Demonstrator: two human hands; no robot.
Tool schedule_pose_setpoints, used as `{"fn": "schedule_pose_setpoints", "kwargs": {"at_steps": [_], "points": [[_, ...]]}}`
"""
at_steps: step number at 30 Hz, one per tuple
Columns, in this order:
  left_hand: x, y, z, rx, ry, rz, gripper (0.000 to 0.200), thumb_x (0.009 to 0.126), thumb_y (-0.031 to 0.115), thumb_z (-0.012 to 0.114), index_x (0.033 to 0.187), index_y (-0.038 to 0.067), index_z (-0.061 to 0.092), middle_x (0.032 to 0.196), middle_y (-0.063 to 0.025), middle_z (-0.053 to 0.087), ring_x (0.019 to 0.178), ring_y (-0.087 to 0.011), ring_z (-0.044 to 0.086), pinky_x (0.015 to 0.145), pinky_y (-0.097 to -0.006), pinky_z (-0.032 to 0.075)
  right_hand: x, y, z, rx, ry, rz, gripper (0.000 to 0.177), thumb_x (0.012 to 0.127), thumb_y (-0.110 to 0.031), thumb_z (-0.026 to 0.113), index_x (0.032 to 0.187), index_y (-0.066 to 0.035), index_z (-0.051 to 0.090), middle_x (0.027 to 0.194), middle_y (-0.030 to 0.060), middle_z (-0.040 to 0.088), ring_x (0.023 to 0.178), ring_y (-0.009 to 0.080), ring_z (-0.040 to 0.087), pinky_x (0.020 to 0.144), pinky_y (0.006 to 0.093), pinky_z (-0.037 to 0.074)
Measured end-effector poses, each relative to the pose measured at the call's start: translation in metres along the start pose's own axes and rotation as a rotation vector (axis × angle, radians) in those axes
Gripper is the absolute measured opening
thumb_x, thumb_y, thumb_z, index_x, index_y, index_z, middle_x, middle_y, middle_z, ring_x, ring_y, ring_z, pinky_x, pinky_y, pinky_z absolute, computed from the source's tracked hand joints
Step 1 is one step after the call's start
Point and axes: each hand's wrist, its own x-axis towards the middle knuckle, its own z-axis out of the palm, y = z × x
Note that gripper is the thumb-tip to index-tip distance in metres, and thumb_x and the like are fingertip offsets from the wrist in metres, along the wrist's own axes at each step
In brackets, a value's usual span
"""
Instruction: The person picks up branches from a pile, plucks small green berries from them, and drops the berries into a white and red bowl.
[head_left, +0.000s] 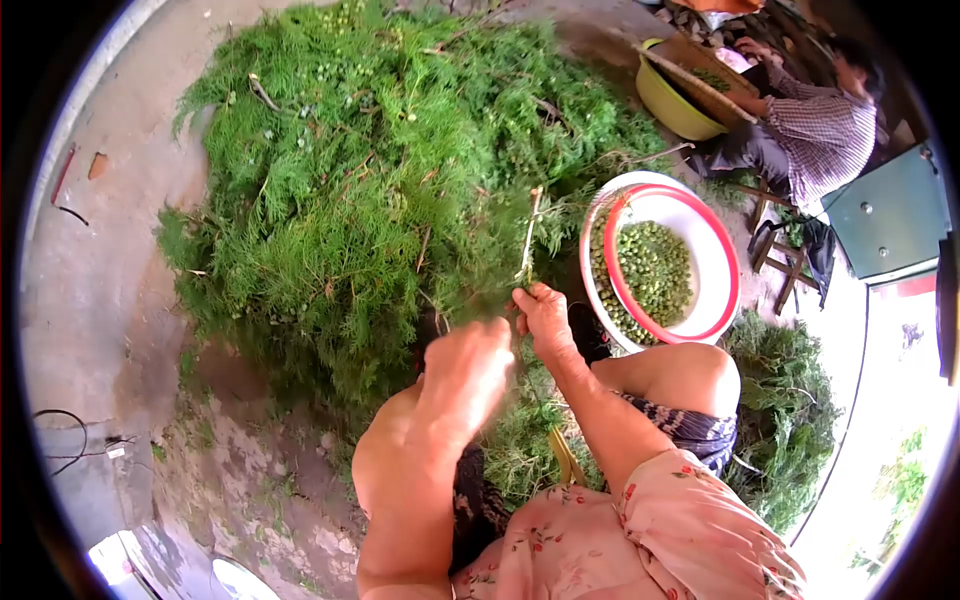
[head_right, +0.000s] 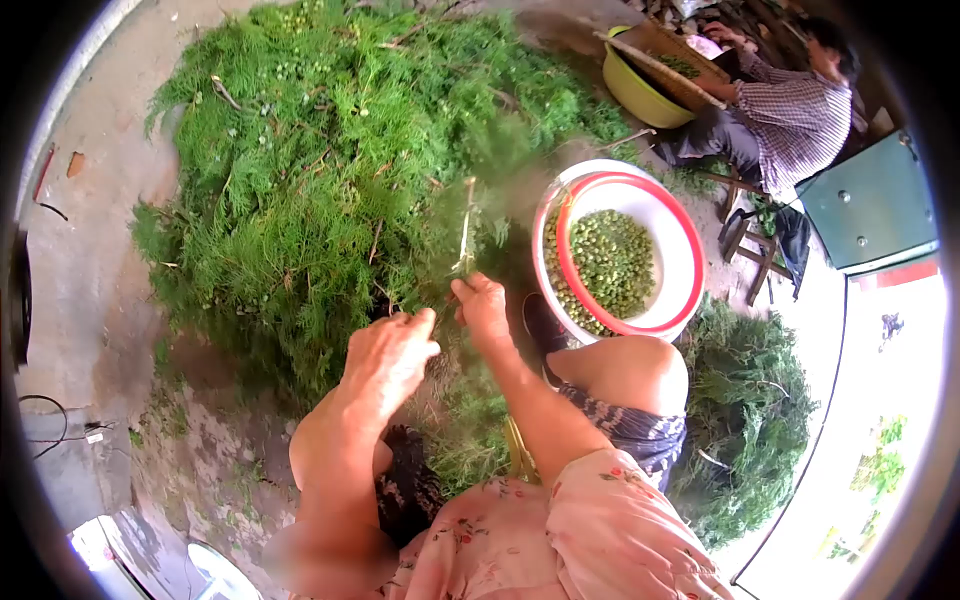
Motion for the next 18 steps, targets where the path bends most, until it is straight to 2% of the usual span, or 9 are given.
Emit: {"fn": "schedule_pose_setpoints", "kwargs": {"at_steps": [3,4,6,7,8,11,14,16,18], "points": [[-0.006,0.000,0.012,-0.211,0.474,-0.052,0.024,0.079,0.017,0.064,0.099,0.004,0.062,0.087,-0.0127,0.065,0.069,-0.0290,0.062,0.060,-0.0340,0.050,-0.043,-0.028,-0.003,-0.101,-0.039,-0.059,0.021,0.081,-0.011,0.060,0.065,-0.004,0.049,0.049,0.0019,0.047,0.038,0.0090,0.043,0.036,0.0262,0.031],[-0.007,0.004,0.013,-0.282,0.668,-0.021,0.020,0.078,0.010,0.064,0.097,0.002,0.063,0.080,-0.0120,0.064,0.061,-0.0210,0.060,0.056,-0.0284,0.047,-0.057,-0.036,-0.003,-0.113,-0.056,-0.070,0.022,0.081,-0.012,0.061,0.065,-0.004,0.049,0.049,0.0016,0.046,0.038,0.0090,0.043,0.036,0.0260,0.031],[-0.012,0.013,0.005,-0.550,0.751,-0.105,0.022,0.078,0.009,0.063,0.098,0.002,0.062,0.086,-0.0162,0.064,0.073,-0.0265,0.064,0.063,-0.0321,0.051,-0.085,-0.052,-0.004,-0.143,-0.094,-0.088,0.023,0.081,-0.012,0.061,0.064,-0.004,0.048,0.048,0.0012,0.046,0.038,0.0090,0.043,0.036,0.0258,0.032],[-0.016,0.020,0.001,-0.617,0.805,-0.105,0.023,0.078,0.006,0.064,0.100,0.001,0.061,0.085,-0.0165,0.064,0.073,-0.0237,0.064,0.063,-0.0296,0.050,-0.102,-0.062,-0.003,-0.111,-0.123,-0.096,0.023,0.081,-0.010,0.061,0.063,-0.004,0.048,0.049,0.0005,0.047,0.037,0.0088,0.043,0.035,0.0233,0.031],[-0.018,0.025,0.002,-0.710,0.910,-0.051,0.022,0.081,0.003,0.063,0.102,-0.001,0.062,0.078,-0.0036,0.062,0.063,-0.0060,0.051,0.058,-0.0192,0.043,-0.119,-0.070,-0.002,-0.136,-0.141,-0.091,0.023,0.081,-0.010,0.061,0.063,-0.004,0.048,0.049,0.0004,0.047,0.037,0.0087,0.044,0.035,0.0232,0.032],[-0.033,0.049,-0.011,-1.123,0.984,-0.101,0.023,0.087,0.014,0.059,0.105,0.001,0.060,0.085,-0.0031,0.061,0.067,-0.0082,0.057,0.059,-0.0201,0.046,-0.159,-0.089,-0.008,-0.226,-0.181,-0.102,0.023,0.082,-0.009,0.061,0.063,-0.003,0.049,0.050,-0.0010,0.047,0.038,0.0075,0.046,0.036,0.0230,0.034],[-0.059,0.058,-0.026,-1.315,0.934,-0.190,0.023,0.087,0.016,0.059,0.105,0.002,0.059,0.084,-0.0023,0.061,0.063,-0.0085,0.055,0.053,-0.0215,0.045,-0.167,-0.063,-0.022,-0.454,-0.186,-0.559,0.021,0.080,-0.007,0.062,0.065,0.000,0.049,0.052,0.0041,0.045,0.042,0.0086,0.045,0.041,0.0249,0.035],[-0.080,0.049,-0.014,-1.484,0.888,0.213,0.031,0.085,0.017,0.061,0.112,0.003,0.056,0.092,-0.0056,0.063,0.066,-0.0078,0.056,0.054,-0.0192,0.047,-0.183,-0.068,-0.028,-0.605,-0.150,-0.793,0.022,0.077,-0.006,0.066,0.070,0.005,0.048,0.059,0.0127,0.045,0.051,0.0114,0.046,0.048,0.0284,0.038],[-0.092,0.047,-0.006,-1.520,0.944,0.243,0.029,0.084,0.014,0.062,0.108,0.000,0.057,0.090,-0.0046,0.063,0.065,-0.0072,0.056,0.053,-0.0187,0.046,-0.195,-0.069,-0.034,-0.625,-0.168,-0.832,0.022,0.075,-0.006,0.067,0.073,0.007,0.049,0.063,0.0158,0.045,0.054,0.0148,0.047,0.052,0.0297,0.040]]}}
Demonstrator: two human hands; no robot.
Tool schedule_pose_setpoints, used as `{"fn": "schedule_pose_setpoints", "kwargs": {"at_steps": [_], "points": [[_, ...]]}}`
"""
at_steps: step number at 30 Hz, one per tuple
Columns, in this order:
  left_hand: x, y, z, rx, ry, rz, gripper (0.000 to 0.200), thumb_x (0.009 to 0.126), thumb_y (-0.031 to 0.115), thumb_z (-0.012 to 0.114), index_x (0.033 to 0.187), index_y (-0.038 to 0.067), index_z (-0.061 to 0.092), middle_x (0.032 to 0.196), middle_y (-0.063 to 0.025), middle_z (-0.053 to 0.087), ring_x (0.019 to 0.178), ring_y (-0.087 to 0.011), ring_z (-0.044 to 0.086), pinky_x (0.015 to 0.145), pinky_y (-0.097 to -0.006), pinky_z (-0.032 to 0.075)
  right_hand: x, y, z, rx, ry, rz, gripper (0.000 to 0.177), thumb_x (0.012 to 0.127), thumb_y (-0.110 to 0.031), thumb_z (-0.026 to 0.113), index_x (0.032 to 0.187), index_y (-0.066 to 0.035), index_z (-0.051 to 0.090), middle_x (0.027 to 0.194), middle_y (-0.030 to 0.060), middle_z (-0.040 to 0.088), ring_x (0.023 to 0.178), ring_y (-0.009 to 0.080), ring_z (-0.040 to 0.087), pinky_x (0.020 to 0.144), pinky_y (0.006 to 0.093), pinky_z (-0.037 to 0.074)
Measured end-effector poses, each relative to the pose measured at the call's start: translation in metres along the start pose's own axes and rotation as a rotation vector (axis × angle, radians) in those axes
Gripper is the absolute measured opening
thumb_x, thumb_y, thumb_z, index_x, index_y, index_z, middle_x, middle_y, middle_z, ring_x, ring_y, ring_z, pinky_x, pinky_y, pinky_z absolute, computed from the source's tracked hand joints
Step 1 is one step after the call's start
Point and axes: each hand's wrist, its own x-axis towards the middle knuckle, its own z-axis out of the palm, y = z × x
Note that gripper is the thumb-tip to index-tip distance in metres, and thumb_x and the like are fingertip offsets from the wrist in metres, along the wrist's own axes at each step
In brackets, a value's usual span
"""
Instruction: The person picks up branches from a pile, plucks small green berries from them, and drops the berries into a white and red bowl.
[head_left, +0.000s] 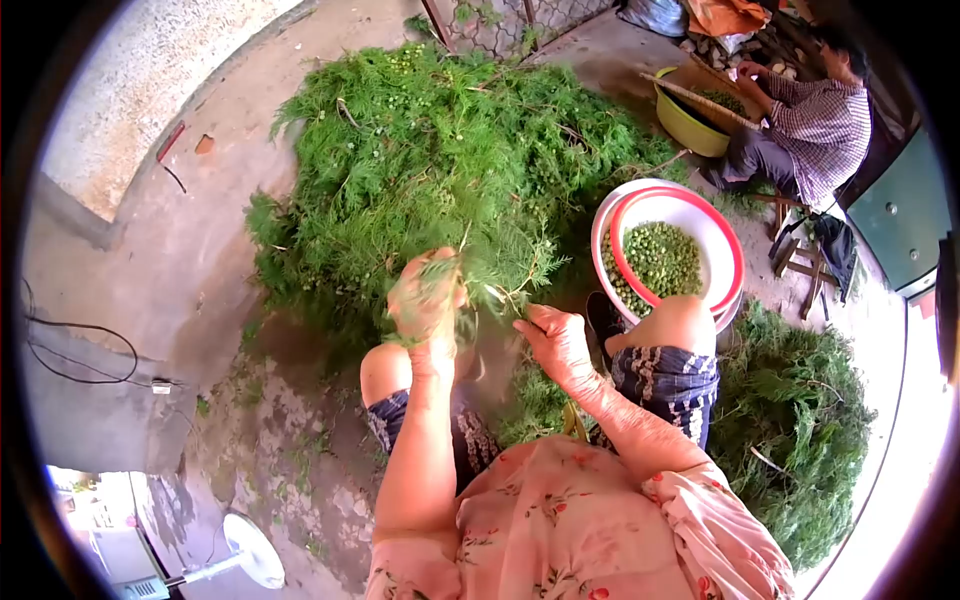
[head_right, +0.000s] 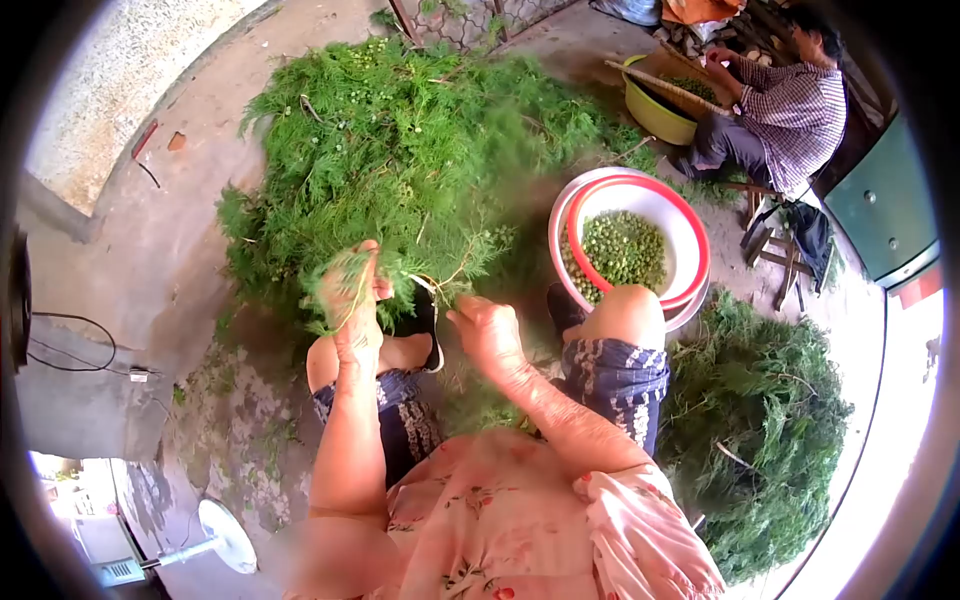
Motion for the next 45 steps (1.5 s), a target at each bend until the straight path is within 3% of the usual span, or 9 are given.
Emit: {"fn": "schedule_pose_setpoints", "kwargs": {"at_steps": [5,9,16,18,24,33,39,42,45], "points": [[-0.022,0.028,0.006,0.188,0.145,0.006,0.026,0.082,0.017,0.064,0.100,-0.002,0.061,0.078,-0.0024,0.062,0.066,-0.0080,0.055,0.058,-0.0205,0.044,-0.008,-0.016,-0.022,-0.034,0.053,-0.043,0.030,0.072,-0.010,0.067,0.101,-0.005,0.061,0.081,0.0173,0.061,0.071,0.0313,0.061,0.062,0.0345,0.050],[-0.040,0.024,-0.012,0.094,0.078,-0.026,0.023,0.082,0.015,0.063,0.098,-0.001,0.061,0.105,-0.0140,0.059,0.085,-0.0165,0.058,0.064,-0.0296,0.053,-0.006,-0.039,-0.038,0.182,0.120,0.019,0.016,0.079,0.000,0.063,0.094,0.000,0.062,0.073,0.0059,0.058,0.051,0.0086,0.052,0.045,0.0214,0.041],[-0.069,0.026,0.018,0.148,0.246,-0.216,0.032,0.082,0.021,0.066,0.102,-0.002,0.058,0.085,0.0005,0.056,0.076,-0.0058,0.049,0.071,-0.0182,0.038,-0.005,-0.067,-0.003,0.217,-0.011,-0.059,0.026,0.071,-0.003,0.067,0.096,-0.002,0.060,0.086,0.0152,0.061,0.075,0.0301,0.061,0.066,0.0335,0.050],[-0.071,0.013,0.011,0.221,0.229,-0.161,0.031,0.083,0.023,0.063,0.102,-0.001,0.057,0.084,0.0000,0.057,0.073,-0.0060,0.049,0.069,-0.0186,0.039,-0.006,-0.057,-0.001,0.156,-0.007,-0.160,0.022,0.073,-0.002,0.065,0.094,-0.001,0.059,0.081,0.0135,0.061,0.069,0.0241,0.062,0.059,0.0323,0.049],[-0.071,0.010,0.013,0.243,0.329,-0.297,0.027,0.084,0.019,0.060,0.102,-0.001,0.055,0.079,-0.0063,0.060,0.063,-0.0115,0.055,0.061,-0.0218,0.044,-0.006,-0.049,-0.017,0.883,-0.185,0.497,0.007,0.084,-0.001,0.057,0.090,0.002,0.057,0.069,0.0064,0.058,0.055,0.0121,0.059,0.047,0.0243,0.048],[-0.070,-0.016,0.007,0.150,0.260,-0.204,0.032,0.087,0.021,0.057,0.103,-0.006,0.052,0.077,-0.0123,0.061,0.066,-0.0207,0.060,0.062,-0.0291,0.051,0.002,-0.014,-0.051,1.080,-0.185,0.497,0.022,0.087,0.002,0.050,0.108,0.003,0.055,0.076,0.0088,0.061,0.066,0.0151,0.061,0.062,0.0256,0.051],[-0.070,-0.020,0.003,0.154,0.209,-0.157,0.035,0.087,0.018,0.057,0.108,-0.009,0.050,0.096,-0.0152,0.057,0.072,-0.0237,0.062,0.069,-0.0354,0.054,0.009,0.036,-0.093,1.352,0.105,0.360,0.025,0.086,-0.005,0.056,0.110,0.001,0.052,0.088,0.0112,0.060,0.076,0.0183,0.060,0.067,0.0285,0.052],[-0.071,-0.018,0.017,0.067,0.228,-0.149,0.031,0.087,0.021,0.057,0.104,-0.005,0.053,0.080,-0.0096,0.061,0.070,-0.0191,0.062,0.069,-0.0282,0.049,0.026,0.028,-0.127,1.700,0.752,0.685,0.016,0.088,-0.018,0.055,0.085,-0.002,0.052,0.073,0.0078,0.057,0.068,0.0204,0.058,0.065,0.0309,0.052],[-0.076,-0.031,0.010,0.127,0.176,-0.126,0.036,0.088,0.022,0.056,0.109,-0.006,0.051,0.083,-0.0110,0.060,0.077,-0.0208,0.061,0.073,-0.0285,0.048,0.001,0.044,-0.105,1.376,0.206,0.720,0.025,0.093,-0.023,0.046,0.090,0.000,0.054,0.069,0.0092,0.058,0.056,0.0162,0.057,0.051,0.0266,0.049]]}}
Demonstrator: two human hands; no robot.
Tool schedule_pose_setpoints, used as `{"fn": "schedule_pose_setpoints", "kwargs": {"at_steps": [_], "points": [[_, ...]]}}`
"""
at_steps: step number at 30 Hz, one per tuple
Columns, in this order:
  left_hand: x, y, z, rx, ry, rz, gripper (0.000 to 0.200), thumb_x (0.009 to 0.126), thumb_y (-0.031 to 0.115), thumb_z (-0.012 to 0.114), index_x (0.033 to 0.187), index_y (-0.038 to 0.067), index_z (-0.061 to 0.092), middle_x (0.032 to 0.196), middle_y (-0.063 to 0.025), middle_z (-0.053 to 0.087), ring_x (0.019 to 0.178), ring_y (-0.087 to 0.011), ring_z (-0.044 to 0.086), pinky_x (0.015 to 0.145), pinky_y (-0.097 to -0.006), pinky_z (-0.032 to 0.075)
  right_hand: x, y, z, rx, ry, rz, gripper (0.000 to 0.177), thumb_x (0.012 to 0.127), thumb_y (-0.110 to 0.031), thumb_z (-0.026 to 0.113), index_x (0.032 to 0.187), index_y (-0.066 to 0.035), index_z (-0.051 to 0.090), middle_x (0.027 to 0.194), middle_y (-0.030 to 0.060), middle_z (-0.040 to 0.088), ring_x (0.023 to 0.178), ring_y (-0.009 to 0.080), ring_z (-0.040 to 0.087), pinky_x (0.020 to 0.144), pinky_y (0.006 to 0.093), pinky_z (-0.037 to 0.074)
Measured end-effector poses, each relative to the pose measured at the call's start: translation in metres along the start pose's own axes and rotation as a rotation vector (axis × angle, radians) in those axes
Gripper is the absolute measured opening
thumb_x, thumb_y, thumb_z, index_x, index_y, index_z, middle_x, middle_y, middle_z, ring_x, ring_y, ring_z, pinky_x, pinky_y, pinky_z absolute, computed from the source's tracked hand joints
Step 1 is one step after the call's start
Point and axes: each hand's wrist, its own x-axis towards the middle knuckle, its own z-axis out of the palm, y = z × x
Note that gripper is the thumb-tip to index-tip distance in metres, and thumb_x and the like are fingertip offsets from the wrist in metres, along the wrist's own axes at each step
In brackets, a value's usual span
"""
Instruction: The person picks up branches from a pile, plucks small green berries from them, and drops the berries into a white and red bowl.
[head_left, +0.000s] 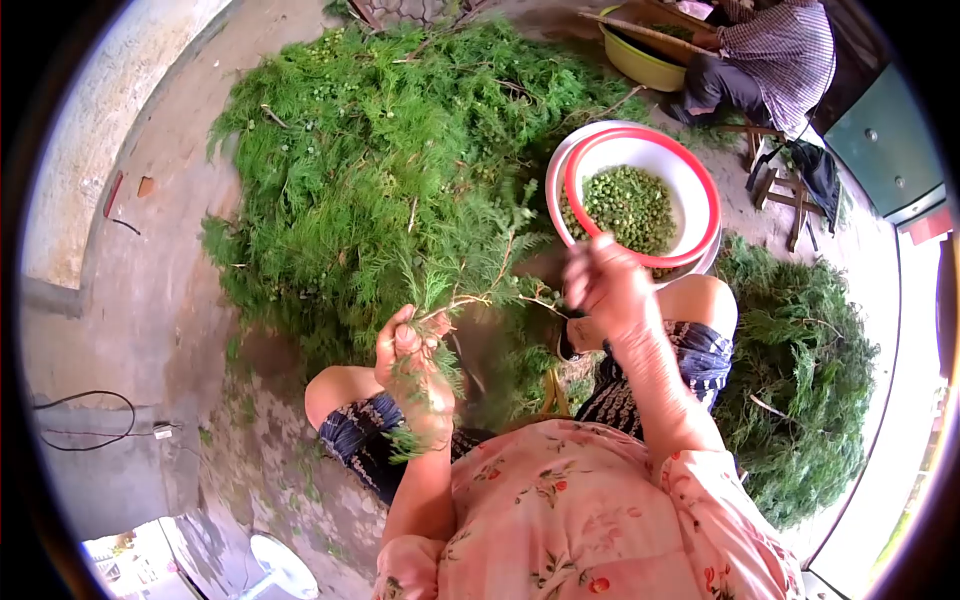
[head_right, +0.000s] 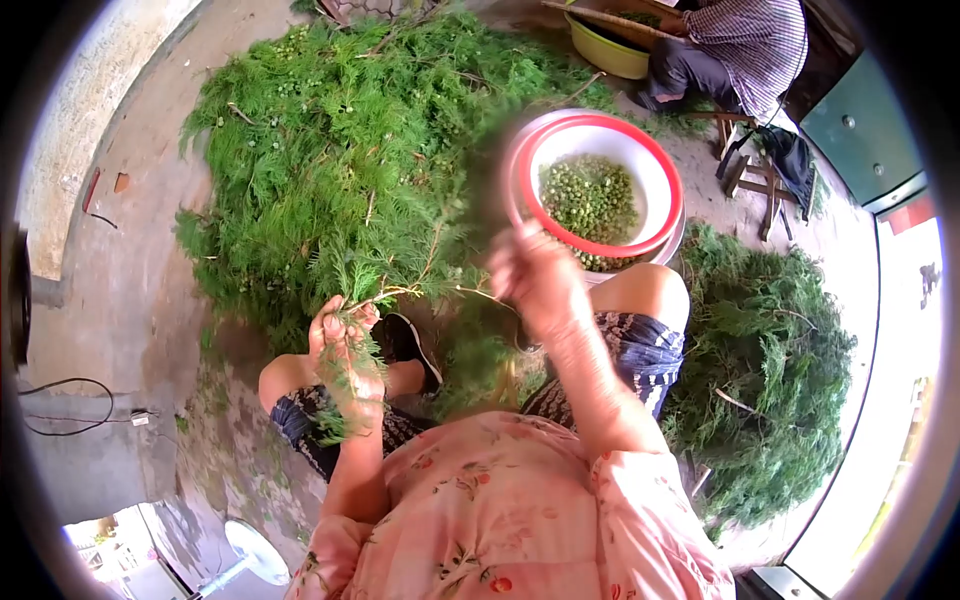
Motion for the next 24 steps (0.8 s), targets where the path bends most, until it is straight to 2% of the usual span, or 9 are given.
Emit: {"fn": "schedule_pose_setpoints", "kwargs": {"at_steps": [2,4,5,8,14,18,21,23,24], "points": [[-0.007,-0.001,0.006,0.065,-0.062,0.076,0.036,0.089,0.023,0.053,0.111,-0.005,0.050,0.088,-0.0142,0.062,0.080,-0.0199,0.060,0.074,-0.0260,0.046,-0.017,0.024,0.018,-0.607,-0.102,0.206,0.034,0.090,-0.029,0.051,0.096,0.004,0.056,0.071,0.0134,0.063,0.058,0.0215,0.062,0.052,0.0306,0.052],[-0.013,-0.004,0.005,0.208,-0.168,0.170,0.034,0.090,0.020,0.053,0.113,-0.005,0.049,0.090,-0.0134,0.062,0.084,-0.0184,0.060,0.077,-0.0264,0.046,-0.018,0.057,0.020,-0.515,-0.145,0.295,0.048,0.083,-0.037,0.062,0.105,0.006,0.055,0.085,0.0165,0.064,0.075,0.0256,0.065,0.066,0.0353,0.054],[-0.018,-0.001,0.004,0.359,-0.204,0.175,0.033,0.090,0.018,0.053,0.113,-0.005,0.049,0.092,-0.0133,0.061,0.086,-0.0186,0.060,0.078,-0.0274,0.046,-0.020,0.065,0.025,-0.486,-0.196,0.257,0.048,0.084,-0.035,0.061,0.107,0.006,0.055,0.096,0.0156,0.063,0.083,0.0205,0.063,0.070,0.0293,0.053],[-0.030,0.002,0.005,0.699,-0.329,0.404,0.025,0.088,0.011,0.054,0.109,-0.004,0.056,0.102,-0.0158,0.058,0.089,-0.0216,0.060,0.076,-0.0284,0.049,-0.022,0.072,0.035,-0.255,-0.230,0.296,0.046,0.078,-0.034,0.068,0.101,0.003,0.056,0.092,0.0099,0.061,0.085,0.0160,0.058,0.079,0.0278,0.047],[-0.043,-0.011,0.007,1.101,-0.479,0.621,0.030,0.072,-0.006,0.063,0.103,-0.004,0.061,0.099,-0.0171,0.057,0.086,-0.0297,0.059,0.072,-0.0327,0.052,-0.024,0.077,0.033,-0.355,-0.168,0.209,0.035,0.078,-0.025,0.070,0.094,0.003,0.056,0.083,0.0076,0.058,0.076,0.0140,0.055,0.068,0.0271,0.046],[-0.044,-0.017,0.009,1.257,-0.540,0.797,0.031,0.068,-0.004,0.064,0.099,-0.001,0.063,0.098,-0.0150,0.056,0.080,-0.0292,0.057,0.069,-0.0339,0.050,-0.012,0.102,0.000,-0.516,-0.058,0.066,0.026,0.078,-0.015,0.069,0.091,0.004,0.057,0.077,0.0061,0.057,0.071,0.0152,0.054,0.064,0.0289,0.045],[-0.046,-0.010,0.013,1.208,-0.643,0.687,0.032,0.068,-0.003,0.064,0.100,0.000,0.063,0.101,-0.0145,0.056,0.080,-0.0292,0.057,0.071,-0.0332,0.049,-0.005,0.103,-0.014,-0.561,-0.047,0.050,0.017,0.078,-0.005,0.064,0.090,0.005,0.058,0.073,0.0060,0.057,0.065,0.0169,0.053,0.061,0.0298,0.045],[-0.045,-0.014,0.009,1.020,-0.581,0.590,0.033,0.072,-0.003,0.061,0.104,0.001,0.060,0.102,-0.0139,0.056,0.083,-0.0253,0.058,0.073,-0.0308,0.049,-0.021,0.069,0.017,-0.355,0.067,0.282,0.015,0.078,-0.002,0.060,0.090,0.006,0.057,0.073,0.0070,0.058,0.063,0.0183,0.055,0.062,0.0302,0.045],[-0.045,-0.017,0.004,0.931,-0.521,0.501,0.033,0.073,-0.002,0.060,0.106,0.001,0.058,0.103,-0.0135,0.056,0.084,-0.0236,0.058,0.074,-0.0301,0.049,-0.028,0.059,0.022,-0.604,0.010,0.158,0.015,0.077,0.001,0.059,0.091,0.007,0.056,0.075,0.0088,0.060,0.064,0.0185,0.056,0.062,0.0306,0.046]]}}
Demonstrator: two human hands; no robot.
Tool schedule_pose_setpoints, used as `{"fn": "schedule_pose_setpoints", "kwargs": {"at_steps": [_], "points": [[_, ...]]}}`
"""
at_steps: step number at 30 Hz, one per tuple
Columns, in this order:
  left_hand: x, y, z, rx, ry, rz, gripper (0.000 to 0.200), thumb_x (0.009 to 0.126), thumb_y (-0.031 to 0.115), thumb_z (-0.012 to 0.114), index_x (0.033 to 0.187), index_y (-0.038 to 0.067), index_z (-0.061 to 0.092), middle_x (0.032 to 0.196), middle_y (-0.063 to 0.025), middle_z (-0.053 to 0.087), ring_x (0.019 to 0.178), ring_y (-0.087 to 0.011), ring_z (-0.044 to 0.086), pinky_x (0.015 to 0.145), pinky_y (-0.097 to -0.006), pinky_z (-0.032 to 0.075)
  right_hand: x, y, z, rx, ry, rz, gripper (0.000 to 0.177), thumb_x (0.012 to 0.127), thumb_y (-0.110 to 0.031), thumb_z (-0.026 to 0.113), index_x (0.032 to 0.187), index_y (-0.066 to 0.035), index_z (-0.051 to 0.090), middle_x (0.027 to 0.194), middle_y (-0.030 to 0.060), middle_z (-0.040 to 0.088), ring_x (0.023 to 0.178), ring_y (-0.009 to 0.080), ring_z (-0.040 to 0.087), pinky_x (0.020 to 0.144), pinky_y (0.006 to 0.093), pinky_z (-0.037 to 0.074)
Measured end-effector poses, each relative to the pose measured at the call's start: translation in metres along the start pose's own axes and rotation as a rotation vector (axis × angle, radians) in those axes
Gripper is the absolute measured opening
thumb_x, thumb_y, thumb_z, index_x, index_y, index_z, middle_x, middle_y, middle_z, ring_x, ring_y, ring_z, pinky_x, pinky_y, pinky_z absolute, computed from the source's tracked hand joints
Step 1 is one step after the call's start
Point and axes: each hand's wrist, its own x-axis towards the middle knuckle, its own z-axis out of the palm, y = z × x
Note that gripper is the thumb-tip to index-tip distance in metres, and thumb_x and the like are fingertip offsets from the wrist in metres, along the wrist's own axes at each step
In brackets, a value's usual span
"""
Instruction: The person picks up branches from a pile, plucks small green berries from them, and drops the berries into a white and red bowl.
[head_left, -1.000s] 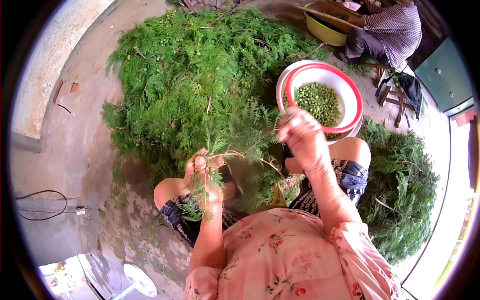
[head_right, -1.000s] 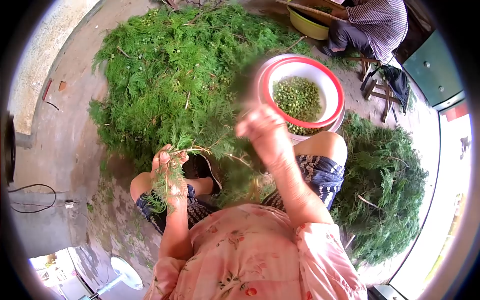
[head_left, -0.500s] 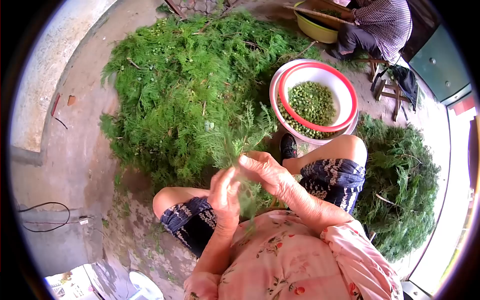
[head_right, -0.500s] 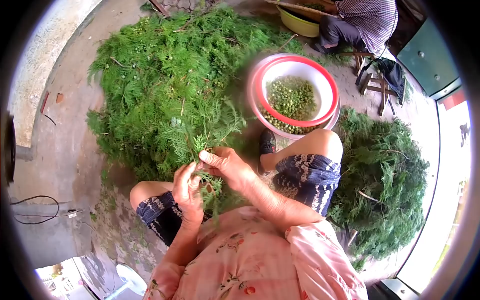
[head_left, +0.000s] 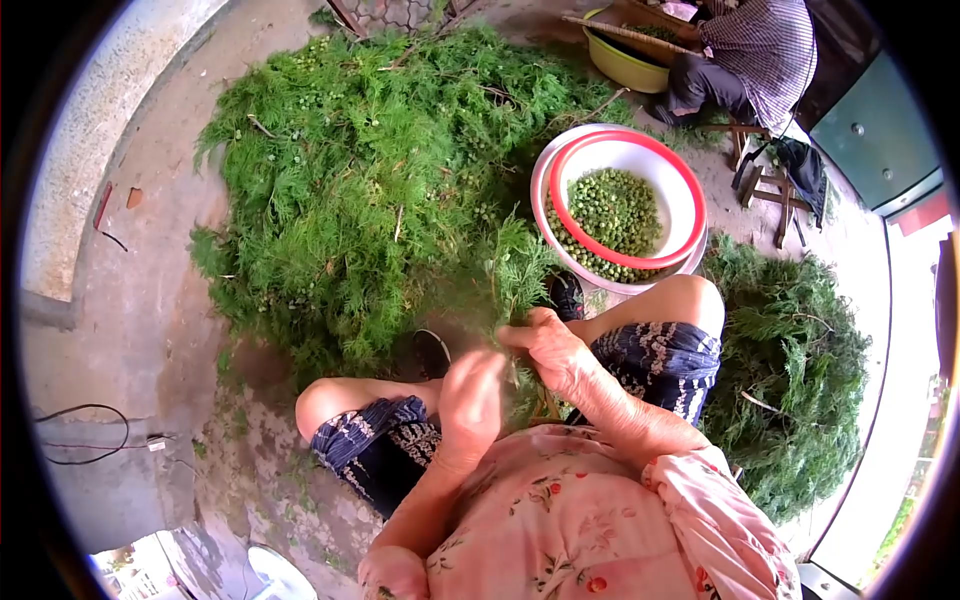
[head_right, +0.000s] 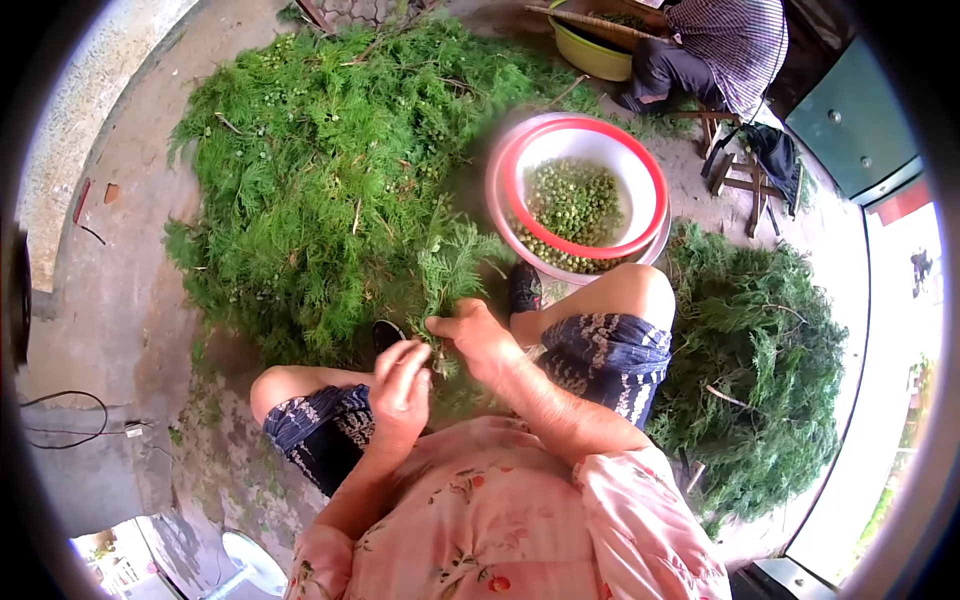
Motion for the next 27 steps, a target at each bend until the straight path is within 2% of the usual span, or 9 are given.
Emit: {"fn": "schedule_pose_setpoints", "kwargs": {"at_steps": [5,10,13,16,19,20,22,24,27], "points": [[0.017,-0.006,-0.005,-0.749,0.167,-0.890,0.022,0.086,0.015,0.058,0.103,0.002,0.056,0.093,-0.0039,0.059,0.081,-0.0135,0.057,0.072,-0.0241,0.044,-0.002,0.001,-0.006,0.273,-0.136,0.102,0.019,0.077,-0.001,0.061,0.092,0.007,0.055,0.081,0.0113,0.062,0.069,0.0154,0.057,0.065,0.0294,0.047],[0.040,-0.007,-0.003,-1.291,-0.050,-1.065,0.022,0.079,0.028,0.068,0.085,0.009,0.056,0.086,-0.0008,0.061,0.073,-0.0061,0.055,0.048,-0.0221,0.041,0.001,0.030,-0.005,0.221,-0.208,0.092,0.018,0.078,-0.003,0.062,0.094,0.004,0.058,0.080,0.0085,0.062,0.069,0.0132,0.055,0.063,0.0277,0.046],[0.046,-0.008,-0.001,-1.161,-0.125,-1.133,0.019,0.077,0.023,0.070,0.083,0.011,0.058,0.081,-0.0014,0.062,0.070,-0.0055,0.056,0.046,-0.0212,0.040,-0.002,0.034,-0.003,0.160,-0.241,0.109,0.020,0.077,-0.012,0.067,0.090,0.002,0.061,0.077,0.0092,0.061,0.067,0.0113,0.052,0.061,0.0268,0.044],[0.042,-0.007,0.008,-1.154,0.084,-1.120,0.013,0.075,0.010,0.070,0.081,0.009,0.058,0.080,-0.0033,0.062,0.070,-0.0092,0.059,0.045,-0.0207,0.041,0.009,0.053,-0.009,-0.084,-0.231,0.059,0.032,0.078,-0.025,0.068,0.088,0.004,0.060,0.068,0.0101,0.060,0.060,0.0114,0.051,0.054,0.0303,0.043],[0.040,-0.003,0.011,-1.140,0.240,-1.082,0.013,0.075,-0.002,0.067,0.080,0.008,0.061,0.083,-0.0034,0.063,0.074,-0.0126,0.060,0.058,-0.0243,0.048,0.002,0.049,-0.010,-0.322,-0.149,-0.368,0.033,0.080,-0.026,0.066,0.087,0.005,0.059,0.068,0.0104,0.061,0.059,0.0148,0.052,0.052,0.0332,0.044],[0.038,-0.004,0.011,-1.139,0.269,-1.043,0.013,0.074,-0.003,0.066,0.080,0.008,0.062,0.084,-0.0031,0.064,0.075,-0.0126,0.060,0.062,-0.0248,0.049,0.020,0.070,-0.033,-0.544,-0.252,-0.167,0.028,0.080,-0.021,0.064,0.091,0.004,0.060,0.077,0.0124,0.063,0.062,0.0167,0.055,0.056,0.0326,0.047],[0.034,-0.009,0.010,-1.147,0.284,-0.958,0.018,0.074,-0.007,0.065,0.083,0.008,0.064,0.087,-0.0024,0.064,0.077,-0.0127,0.059,0.072,-0.0249,0.048,0.005,0.031,-0.032,-0.563,-0.022,-0.065,0.022,0.079,-0.012,0.062,0.094,0.003,0.061,0.080,0.0135,0.063,0.066,0.0179,0.059,0.061,0.0301,0.049],[0.027,-0.018,0.011,-1.134,0.306,-0.918,0.018,0.074,-0.007,0.065,0.083,0.009,0.065,0.088,-0.0017,0.064,0.077,-0.0122,0.059,0.072,-0.0250,0.048,0.005,0.021,-0.040,-0.522,0.271,-0.343,0.016,0.077,-0.002,0.060,0.092,0.002,0.061,0.082,0.0126,0.063,0.070,0.0186,0.060,0.064,0.0295,0.048],[0.023,-0.016,0.012,-1.089,0.311,-0.902,0.019,0.074,-0.007,0.065,0.086,0.009,0.065,0.091,-0.0011,0.064,0.081,-0.0115,0.058,0.075,-0.0240,0.047,0.005,-0.004,-0.038,-0.641,0.346,-0.756,0.014,0.075,0.000,0.062,0.088,-0.003,0.063,0.081,0.0119,0.061,0.075,0.0251,0.059,0.070,0.0320,0.048]]}}
